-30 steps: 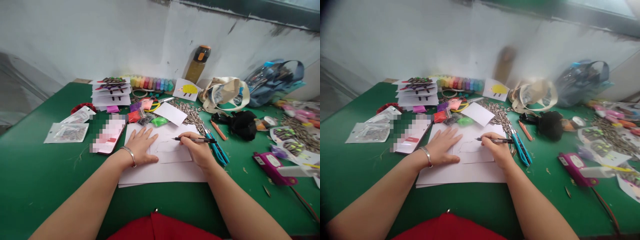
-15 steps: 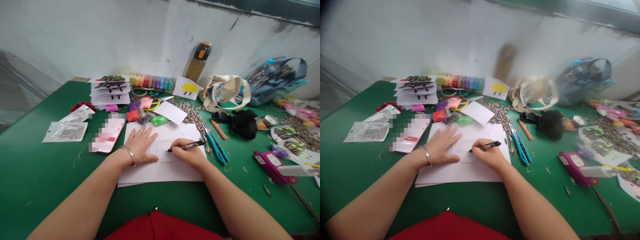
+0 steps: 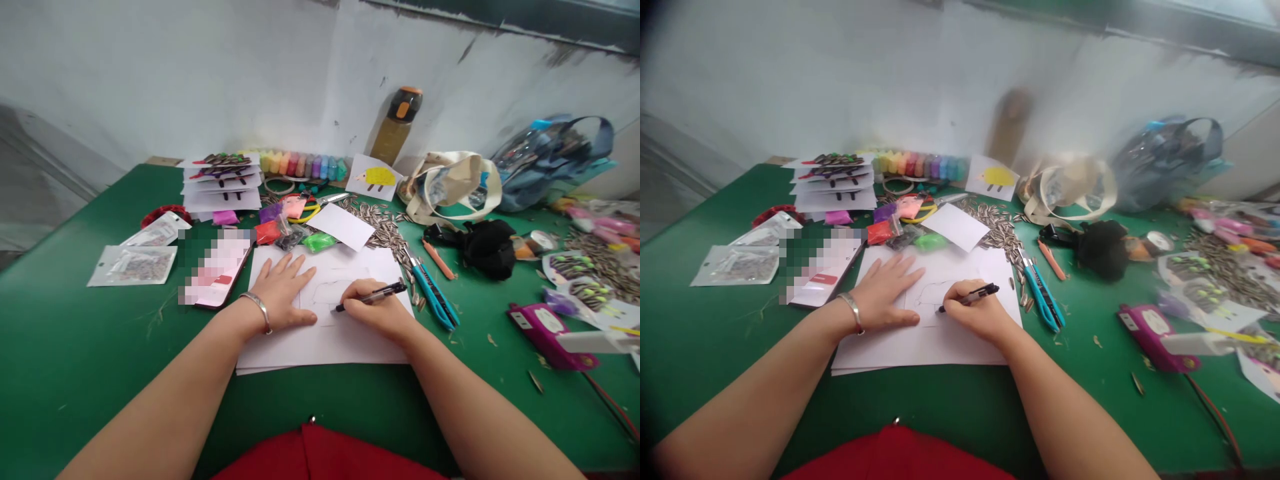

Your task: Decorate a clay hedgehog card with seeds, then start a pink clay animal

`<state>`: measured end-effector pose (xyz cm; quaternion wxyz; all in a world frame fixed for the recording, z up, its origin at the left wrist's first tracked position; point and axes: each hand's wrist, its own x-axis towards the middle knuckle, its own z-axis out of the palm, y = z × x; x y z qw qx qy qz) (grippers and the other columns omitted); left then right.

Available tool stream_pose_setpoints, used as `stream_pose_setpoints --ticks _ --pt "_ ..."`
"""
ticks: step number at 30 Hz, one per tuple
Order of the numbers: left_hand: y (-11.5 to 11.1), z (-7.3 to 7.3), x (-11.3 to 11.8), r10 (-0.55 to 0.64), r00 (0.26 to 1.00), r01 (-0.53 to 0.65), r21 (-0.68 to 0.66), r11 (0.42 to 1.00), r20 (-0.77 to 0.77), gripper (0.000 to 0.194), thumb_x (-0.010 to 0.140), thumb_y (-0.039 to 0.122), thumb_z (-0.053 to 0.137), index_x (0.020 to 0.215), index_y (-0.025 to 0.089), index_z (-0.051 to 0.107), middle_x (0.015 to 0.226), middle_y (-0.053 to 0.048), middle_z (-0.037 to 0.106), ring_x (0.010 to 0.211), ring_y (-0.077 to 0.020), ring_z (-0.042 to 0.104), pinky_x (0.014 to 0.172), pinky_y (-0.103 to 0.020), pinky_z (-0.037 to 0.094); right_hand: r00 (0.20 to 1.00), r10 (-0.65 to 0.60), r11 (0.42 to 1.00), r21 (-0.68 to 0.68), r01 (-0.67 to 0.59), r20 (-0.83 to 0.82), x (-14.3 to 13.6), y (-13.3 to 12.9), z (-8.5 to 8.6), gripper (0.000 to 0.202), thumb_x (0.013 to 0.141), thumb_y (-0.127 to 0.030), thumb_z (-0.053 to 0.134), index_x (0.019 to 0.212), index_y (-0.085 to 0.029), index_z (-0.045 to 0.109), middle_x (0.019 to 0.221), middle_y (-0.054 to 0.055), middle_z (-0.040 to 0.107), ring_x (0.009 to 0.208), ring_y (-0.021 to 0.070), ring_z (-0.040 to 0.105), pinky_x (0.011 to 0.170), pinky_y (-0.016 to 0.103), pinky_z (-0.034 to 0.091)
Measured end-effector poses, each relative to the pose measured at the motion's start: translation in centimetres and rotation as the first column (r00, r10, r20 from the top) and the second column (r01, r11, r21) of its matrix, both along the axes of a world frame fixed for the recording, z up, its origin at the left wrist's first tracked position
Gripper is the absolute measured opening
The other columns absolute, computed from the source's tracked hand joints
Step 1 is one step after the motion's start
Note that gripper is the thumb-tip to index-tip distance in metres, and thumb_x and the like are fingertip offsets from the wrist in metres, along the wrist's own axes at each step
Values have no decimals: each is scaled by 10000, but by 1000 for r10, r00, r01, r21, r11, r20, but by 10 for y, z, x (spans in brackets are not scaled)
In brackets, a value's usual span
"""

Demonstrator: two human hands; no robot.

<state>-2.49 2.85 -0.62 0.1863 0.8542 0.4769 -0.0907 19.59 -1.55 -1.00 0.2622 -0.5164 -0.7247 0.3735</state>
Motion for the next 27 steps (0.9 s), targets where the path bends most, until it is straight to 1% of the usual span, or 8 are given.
stream_pose_setpoints --ticks 2,3,6,8,15,22,27 --pt "0 0 0 -2 1000 2 1 1000 -4 968 645 684 580 1457 269 254 1556 -113 105 1415 -358 36 1099 -588 37 999 11 999 -32 -13 -44 1 0 1 148 737 -145 529 671 -188 654 696 -1 642 723 151 567 683 265 414" --pt "0 0 0 -3 1000 3 2 1000 -4 970 644 683 581 1457 269 255 1556 -114 103 1415 -357 36 1099 -588 39 997 -5 998 -61 0 -78 2 0 2 145 736 -148 530 667 -187 651 678 -5 630 703 145 557 660 258 411" --pt "0 -1 0 -3 1000 3 7 1000 0 965 644 680 583 1456 271 258 1556 -113 102 1416 -352 36 1099 -587 41 976 -126 982 -165 97 -180 4 0 2 126 740 -172 536 678 -186 645 615 -24 589 608 122 509 571 239 385" --pt "0 -1 -1 -4 1000 4 9 1000 5 962 645 678 584 1454 270 263 1556 -112 106 1416 -353 37 1099 -589 41 960 -185 969 -202 143 -208 4 1 2 115 743 -186 543 688 -185 644 591 -33 570 568 111 479 542 235 366" --pt "0 -2 -1 -4 1000 3 12 1000 18 962 638 681 591 1449 266 279 1555 -107 123 1411 -373 45 1099 -593 30 974 -155 980 -149 130 -167 2 0 0 114 742 -173 542 690 -180 643 664 -20 605 648 123 512 593 242 386" --pt "0 -2 0 -3 1000 3 16 1000 6 963 643 683 581 1453 268 267 1555 -113 111 1415 -356 40 1098 -591 44 983 -124 988 -109 110 -133 1 1 -2 121 754 -172 532 706 -185 642 699 -12 628 683 135 541 625 252 410" --pt "0 0 0 -6 1000 6 14 1000 5 965 642 678 587 1454 264 268 1553 -115 123 1413 -363 49 1097 -595 46 986 -115 991 -77 106 -117 1 1 -2 123 757 -169 528 711 -187 641 700 -14 632 684 134 551 630 252 416"
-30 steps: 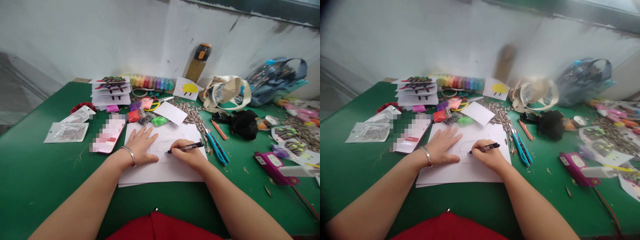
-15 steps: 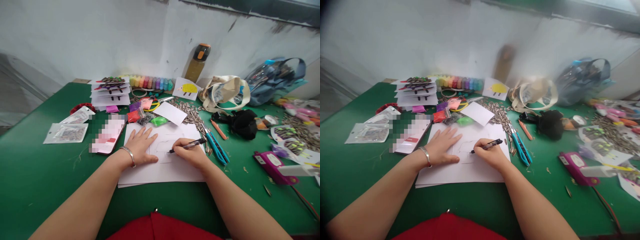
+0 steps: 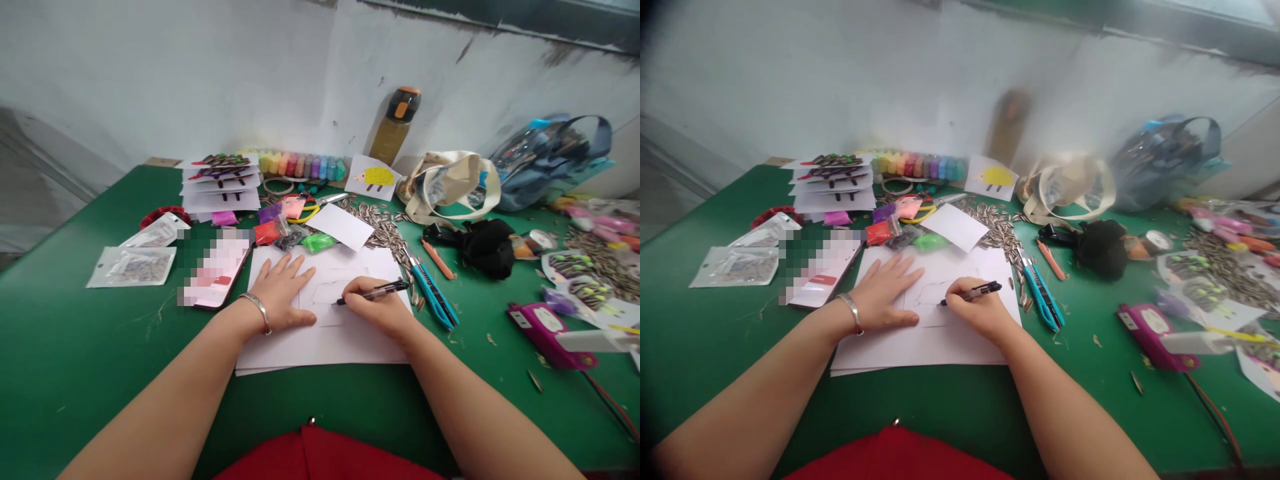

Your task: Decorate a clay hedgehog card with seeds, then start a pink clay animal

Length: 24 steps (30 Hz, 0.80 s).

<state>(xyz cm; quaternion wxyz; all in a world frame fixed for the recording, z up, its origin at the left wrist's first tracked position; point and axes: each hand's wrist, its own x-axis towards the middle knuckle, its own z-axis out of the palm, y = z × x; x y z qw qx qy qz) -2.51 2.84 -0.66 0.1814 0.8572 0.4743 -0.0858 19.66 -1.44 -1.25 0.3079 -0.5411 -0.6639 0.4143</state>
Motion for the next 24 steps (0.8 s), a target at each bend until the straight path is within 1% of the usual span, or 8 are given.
stream_pose_setpoints --ticks 5,14,19,24 --pt "0 -1 0 6 1000 -6 -2 1000 17 964 639 672 599 1451 268 274 1554 -104 129 1412 -369 48 1101 -590 34 999 6 1000 28 -7 47 0 -1 0 128 757 -166 526 710 -189 643 705 -10 640 692 140 563 637 258 418" --pt "1 -2 0 7 1000 -7 -7 1000 9 963 640 676 595 1451 270 272 1556 -107 108 1413 -365 43 1099 -590 33 992 86 993 76 -93 93 1 0 2 145 748 -140 529 690 -185 654 707 1 643 718 149 572 675 270 421" --pt "1 -2 -1 3 1000 -3 -10 1000 12 966 640 676 595 1452 263 273 1555 -115 107 1411 -372 46 1097 -593 33 987 127 989 67 -134 103 2 0 3 151 751 -145 531 693 -189 663 706 6 647 722 157 574 692 281 421" --pt "1 -2 -1 8 1000 -8 -7 1000 18 962 640 678 597 1450 268 278 1555 -108 114 1411 -374 46 1100 -589 25 986 133 988 68 -140 99 2 0 3 153 752 -150 531 691 -196 664 706 5 649 725 160 575 695 284 424"
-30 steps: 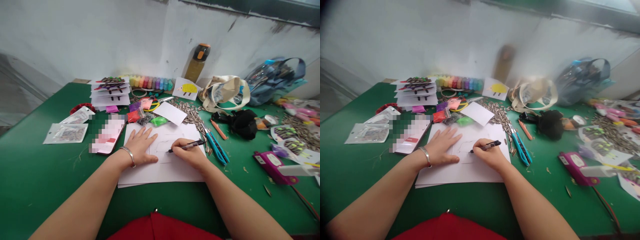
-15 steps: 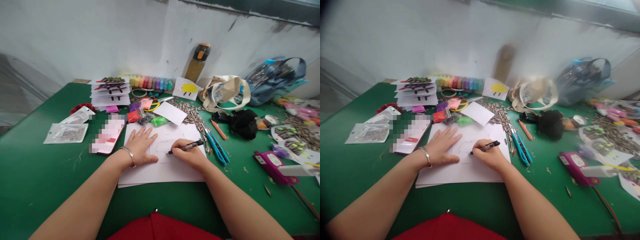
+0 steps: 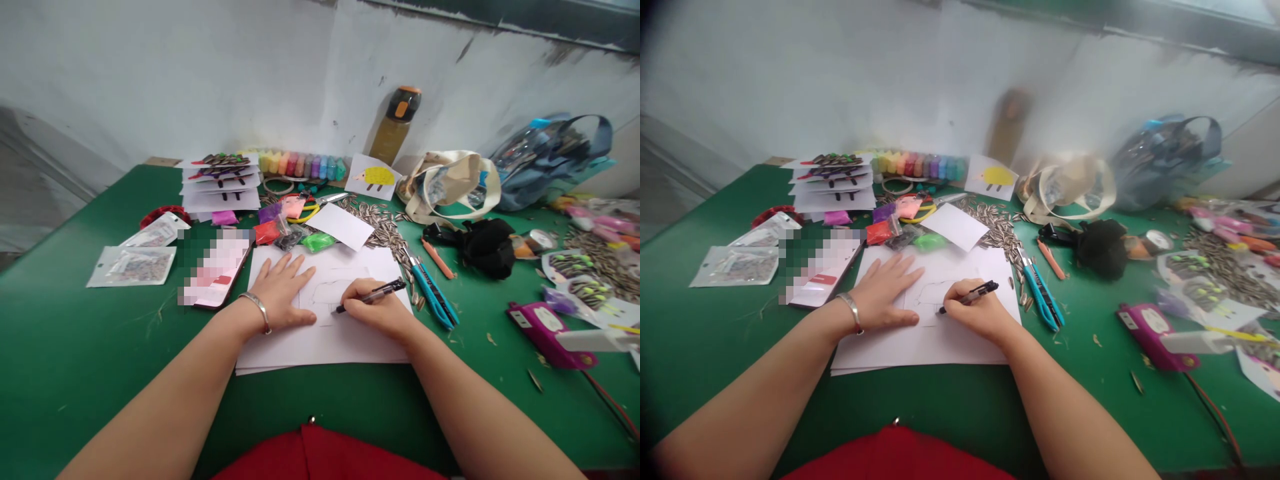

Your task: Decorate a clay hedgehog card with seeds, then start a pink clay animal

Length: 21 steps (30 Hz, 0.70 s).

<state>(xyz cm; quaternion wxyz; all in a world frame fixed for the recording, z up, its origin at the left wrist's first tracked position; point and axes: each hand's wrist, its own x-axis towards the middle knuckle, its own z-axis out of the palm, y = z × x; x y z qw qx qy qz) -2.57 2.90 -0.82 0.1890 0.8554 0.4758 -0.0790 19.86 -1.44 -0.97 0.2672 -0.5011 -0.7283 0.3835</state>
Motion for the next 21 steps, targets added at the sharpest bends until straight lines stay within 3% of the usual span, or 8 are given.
stream_pose_setpoints --ticks 8,12,16,21 --pt "-1 2 1 -3 1000 3 -1 1000 -13 963 644 685 588 1451 261 276 1555 -107 119 1412 -370 42 1102 -589 26 998 -14 998 -56 11 -55 0 0 4 144 731 -157 536 682 -188 668 687 5 640 701 156 560 664 272 416" --pt "0 1 0 -5 1000 5 4 1000 -18 958 649 673 590 1453 265 267 1556 -110 105 1415 -360 37 1102 -587 32 961 -170 973 -189 129 -218 11 2 3 120 738 -202 562 718 -175 677 604 -6 606 605 142 530 573 254 398" --pt "0 1 -1 -13 1000 13 0 1000 -11 959 645 668 594 1453 268 266 1556 -105 105 1415 -360 38 1102 -586 36 898 -304 950 -177 258 -319 25 3 0 107 727 -211 580 703 -171 677 597 -1 603 608 149 539 576 258 404" --pt "0 0 -1 -2 1000 2 2 1000 -4 954 639 664 602 1448 278 277 1556 -103 107 1414 -359 47 1101 -586 33 941 -296 942 -211 260 -163 29 -9 -3 116 743 -233 567 723 -180 668 581 -14 585 530 128 494 500 246 375"
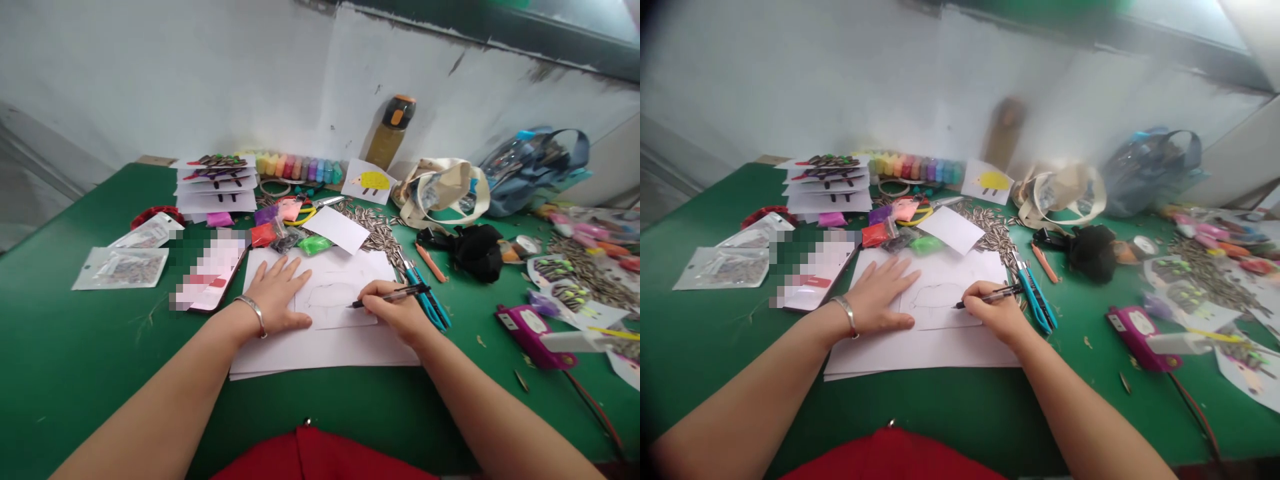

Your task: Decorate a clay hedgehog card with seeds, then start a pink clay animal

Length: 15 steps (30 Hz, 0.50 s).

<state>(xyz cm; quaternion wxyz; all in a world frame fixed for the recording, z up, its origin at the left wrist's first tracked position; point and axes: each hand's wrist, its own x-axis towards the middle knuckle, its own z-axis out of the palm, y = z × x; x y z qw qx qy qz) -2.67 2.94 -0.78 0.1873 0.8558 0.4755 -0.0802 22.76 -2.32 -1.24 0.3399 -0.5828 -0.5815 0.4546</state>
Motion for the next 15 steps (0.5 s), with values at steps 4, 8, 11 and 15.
stream_pose_setpoints --ticks 4,8,11,15 --pt "0 0 0 1 1000 -1 -8 1000 13 955 636 671 601 1446 275 285 1557 -97 109 1412 -371 43 1102 -584 22 996 -47 996 81 41 78 -4 -6 -4 130 755 -238 550 716 -187 662 606 -9 591 555 132 505 517 249 386" --pt "0 -1 0 8 1000 -8 -11 1000 2 955 639 679 591 1449 282 275 1558 -91 104 1413 -367 40 1103 -582 24 994 -32 992 128 19 103 -8 -5 -6 125 755 -222 541 715 -187 654 635 -3 602 608 144 531 556 256 402" --pt "1 -1 1 0 1000 0 -4 1000 -10 960 639 678 590 1451 278 270 1558 -94 102 1414 -364 42 1102 -584 33 992 -28 989 149 9 124 -9 -4 -5 119 754 -205 538 709 -186 646 662 3 612 637 148 542 584 261 411" --pt "1 0 1 5 1000 -5 -1 1000 -4 952 642 672 594 1447 271 284 1556 -97 112 1412 -370 47 1103 -582 33 988 -2 985 169 -24 154 -9 -4 -5 118 756 -199 537 720 -189 648 699 9 629 672 156 558 616 268 422"
